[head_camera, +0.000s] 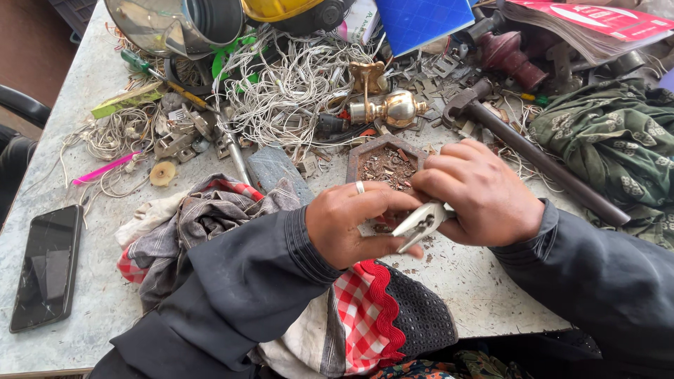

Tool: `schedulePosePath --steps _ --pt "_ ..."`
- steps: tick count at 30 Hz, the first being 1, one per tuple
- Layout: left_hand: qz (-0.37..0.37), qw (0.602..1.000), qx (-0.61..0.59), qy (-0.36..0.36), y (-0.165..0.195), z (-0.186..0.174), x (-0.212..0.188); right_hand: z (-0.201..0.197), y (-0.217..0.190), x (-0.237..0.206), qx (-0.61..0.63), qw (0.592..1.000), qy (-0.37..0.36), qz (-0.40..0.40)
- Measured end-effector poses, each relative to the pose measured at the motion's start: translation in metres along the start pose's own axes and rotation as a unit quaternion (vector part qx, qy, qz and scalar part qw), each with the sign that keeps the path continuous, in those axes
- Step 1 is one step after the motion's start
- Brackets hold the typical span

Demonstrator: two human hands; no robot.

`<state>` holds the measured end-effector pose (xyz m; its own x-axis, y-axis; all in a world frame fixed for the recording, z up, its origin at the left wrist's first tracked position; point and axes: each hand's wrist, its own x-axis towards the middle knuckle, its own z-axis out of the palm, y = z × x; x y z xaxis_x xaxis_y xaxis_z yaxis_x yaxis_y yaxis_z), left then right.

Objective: The person disassembles and reassembles small electrical components on a cluttered workbench. They use a screwdriver to open a component, a hammer to tap parts, and pliers to manipulate wires and small pieces, placing debris into a hexagonal container.

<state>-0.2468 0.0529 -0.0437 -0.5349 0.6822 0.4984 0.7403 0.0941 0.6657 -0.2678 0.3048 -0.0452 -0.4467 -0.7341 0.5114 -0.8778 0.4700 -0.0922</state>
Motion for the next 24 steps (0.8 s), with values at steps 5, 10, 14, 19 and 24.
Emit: schedulePosePath --steps 5,10,14,19,24 --pt "0.073 0.990 0.118 0.023 -0.001 -0.001 -0.002 0.000 -0.001 0.001 -0.012 1.000 -0.018 -0.021" --pt "0.039 0.998 0.040 -0.030 -0.007 0.003 -0.007 -0.002 0.000 -0.001 0.005 0.998 -0.002 -0.060" --pt "-0.034 0.985 -0.143 -0.087 -0.014 0.011 -0.010 -0.004 -0.001 -0.002 0.015 0.994 0.033 -0.101" --pt "-0.145 0.908 -0.362 -0.152 -0.023 0.016 -0.012 -0.003 0.000 -0.001 0.019 0.992 0.033 -0.120" --pt "-0.053 0.970 -0.231 -0.057 -0.020 0.007 -0.008 -0.001 0.002 0.000 0.065 0.996 0.024 -0.050"
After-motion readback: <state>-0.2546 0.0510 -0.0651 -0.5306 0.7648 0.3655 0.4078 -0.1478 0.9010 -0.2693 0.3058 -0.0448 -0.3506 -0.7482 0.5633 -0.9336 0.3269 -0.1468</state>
